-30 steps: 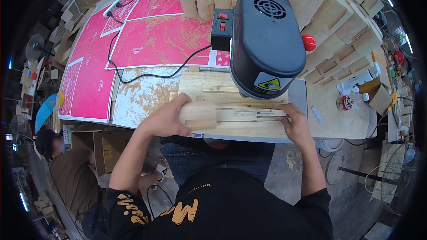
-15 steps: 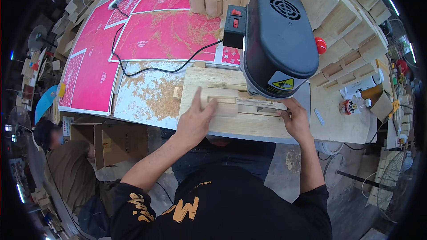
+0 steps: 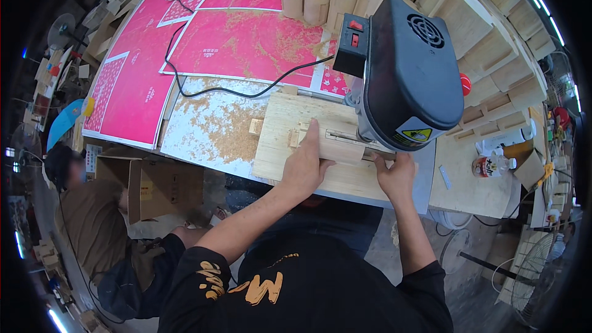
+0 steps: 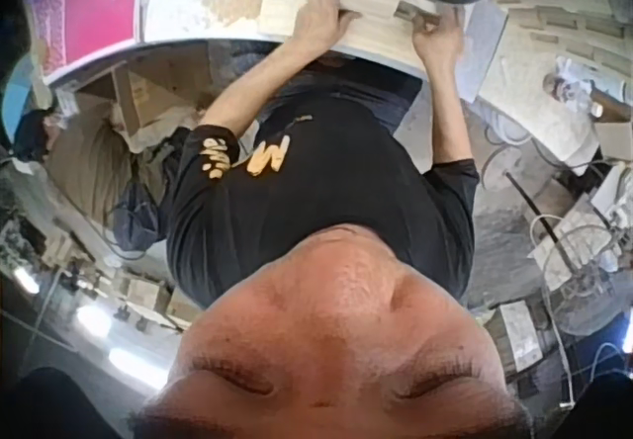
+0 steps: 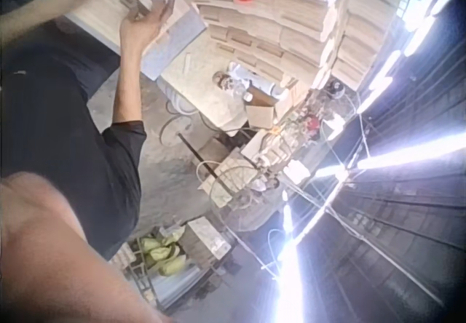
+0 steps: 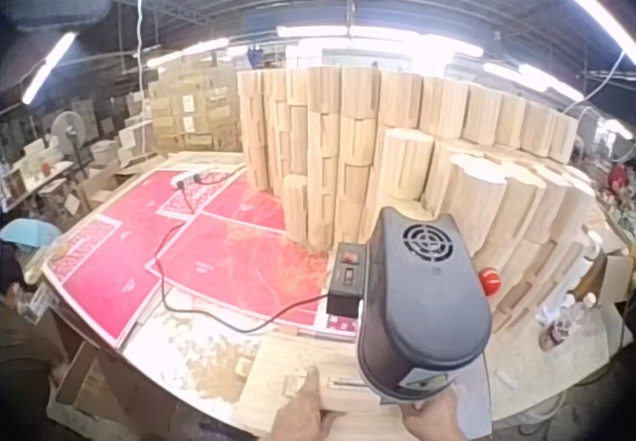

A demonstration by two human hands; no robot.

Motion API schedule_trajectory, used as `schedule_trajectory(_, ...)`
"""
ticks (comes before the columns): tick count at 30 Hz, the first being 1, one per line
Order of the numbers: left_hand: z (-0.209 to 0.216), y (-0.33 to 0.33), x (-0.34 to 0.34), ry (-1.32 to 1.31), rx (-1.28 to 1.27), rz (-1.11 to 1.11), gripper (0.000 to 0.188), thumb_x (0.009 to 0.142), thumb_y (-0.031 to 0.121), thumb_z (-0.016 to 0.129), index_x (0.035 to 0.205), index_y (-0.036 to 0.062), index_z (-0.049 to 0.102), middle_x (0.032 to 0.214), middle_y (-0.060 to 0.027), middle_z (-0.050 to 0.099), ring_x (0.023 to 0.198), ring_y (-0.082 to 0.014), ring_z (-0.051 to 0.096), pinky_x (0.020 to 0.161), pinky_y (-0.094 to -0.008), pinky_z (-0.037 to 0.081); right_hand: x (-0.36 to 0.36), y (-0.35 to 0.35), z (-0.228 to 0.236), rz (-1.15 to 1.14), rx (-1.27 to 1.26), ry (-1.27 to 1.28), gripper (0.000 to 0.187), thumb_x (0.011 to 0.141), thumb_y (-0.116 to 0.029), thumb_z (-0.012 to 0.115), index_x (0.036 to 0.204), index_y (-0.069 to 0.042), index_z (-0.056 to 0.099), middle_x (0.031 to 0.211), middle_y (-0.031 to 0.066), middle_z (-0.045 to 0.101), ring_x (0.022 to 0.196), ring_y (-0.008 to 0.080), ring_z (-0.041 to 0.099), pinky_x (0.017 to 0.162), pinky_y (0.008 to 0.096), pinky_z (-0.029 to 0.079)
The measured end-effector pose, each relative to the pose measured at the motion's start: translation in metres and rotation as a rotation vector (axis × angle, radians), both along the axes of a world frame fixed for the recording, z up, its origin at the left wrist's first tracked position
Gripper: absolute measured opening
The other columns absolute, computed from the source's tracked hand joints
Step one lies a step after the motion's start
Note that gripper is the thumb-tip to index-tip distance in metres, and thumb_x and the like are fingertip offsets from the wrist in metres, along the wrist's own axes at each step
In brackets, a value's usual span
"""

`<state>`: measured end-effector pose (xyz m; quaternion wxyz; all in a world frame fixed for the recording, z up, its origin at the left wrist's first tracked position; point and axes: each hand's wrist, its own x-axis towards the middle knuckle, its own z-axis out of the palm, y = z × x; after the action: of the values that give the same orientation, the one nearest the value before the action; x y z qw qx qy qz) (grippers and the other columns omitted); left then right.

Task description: Routing wooden components using a stationary table-mounted router machine.

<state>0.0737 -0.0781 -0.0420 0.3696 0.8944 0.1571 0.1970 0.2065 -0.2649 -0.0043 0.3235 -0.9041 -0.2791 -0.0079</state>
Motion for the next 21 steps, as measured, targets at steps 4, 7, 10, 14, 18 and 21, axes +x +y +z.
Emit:
schedule_trajectory(4,0.000,-0.001,0.002,0.031,0.016,0.009,0.107,0.080,0.015,0.082,0.156,-0.0055,0.010,0.119,-0.0322,0.061,0.099,-0.0462,0.066,0.083,-0.0475,0.054,0.024,-0.017,0.012,0.127,0.444,0.483,0.053,0.086,-0.006,0.065,0.138,-0.001,0.055,0.130,0.0174,0.061,0.122,0.0337,0.058,0.102,0.0463,0.045)
schedule_trajectory(7,0.004,0.002,-0.004,0.059,0.008,0.023,0.107,0.080,0.015,0.082,0.156,-0.0057,0.010,0.116,-0.0320,0.063,0.096,-0.0468,0.067,0.082,-0.0477,0.054,0.048,0.013,0.105,0.170,0.890,0.328,0.056,0.099,-0.034,0.054,0.142,0.000,0.050,0.126,0.0132,0.061,0.118,0.0218,0.057,0.100,0.0393,0.043)
schedule_trajectory(10,0.004,0.003,0.000,0.076,-0.005,0.027,0.107,0.080,0.015,0.082,0.156,-0.0058,0.009,0.115,-0.0317,0.063,0.096,-0.0470,0.067,0.083,-0.0476,0.055,0.037,0.037,0.147,0.226,1.118,0.441,0.053,0.103,-0.042,0.049,0.132,0.002,0.054,0.113,0.0096,0.061,0.105,0.0179,0.056,0.092,0.0350,0.043)
schedule_trajectory(14,-0.002,0.001,-0.003,0.034,0.012,0.033,0.107,0.080,0.014,0.082,0.156,-0.0058,0.009,0.117,-0.0317,0.063,0.099,-0.0468,0.067,0.084,-0.0469,0.055,0.000,-0.003,0.094,0.383,0.838,-0.007,0.030,0.103,-0.030,0.051,0.094,-0.002,0.057,0.095,0.0088,0.060,0.093,0.0234,0.056,0.086,0.0361,0.043)
schedule_trajectory(18,0.001,-0.003,-0.002,0.037,0.011,0.013,0.107,0.080,0.014,0.082,0.156,-0.0058,0.008,0.119,-0.0317,0.062,0.101,-0.0463,0.067,0.085,-0.0467,0.055,-0.005,-0.027,0.027,0.414,0.360,-0.616,0.009,0.084,-0.014,0.067,0.082,-0.005,0.065,0.113,0.0103,0.072,0.103,0.0333,0.058,0.089,0.0422,0.045)
schedule_trajectory(21,0.004,-0.003,0.001,0.056,0.040,0.005,0.107,0.081,0.012,0.081,0.156,-0.0059,0.008,0.120,-0.0311,0.062,0.101,-0.0453,0.068,0.085,-0.0462,0.055,0.016,-0.019,0.018,0.507,0.347,-0.782,0.011,0.074,-0.013,0.071,0.082,-0.005,0.068,0.115,0.0094,0.072,0.093,0.0315,0.060,0.079,0.0427,0.049)
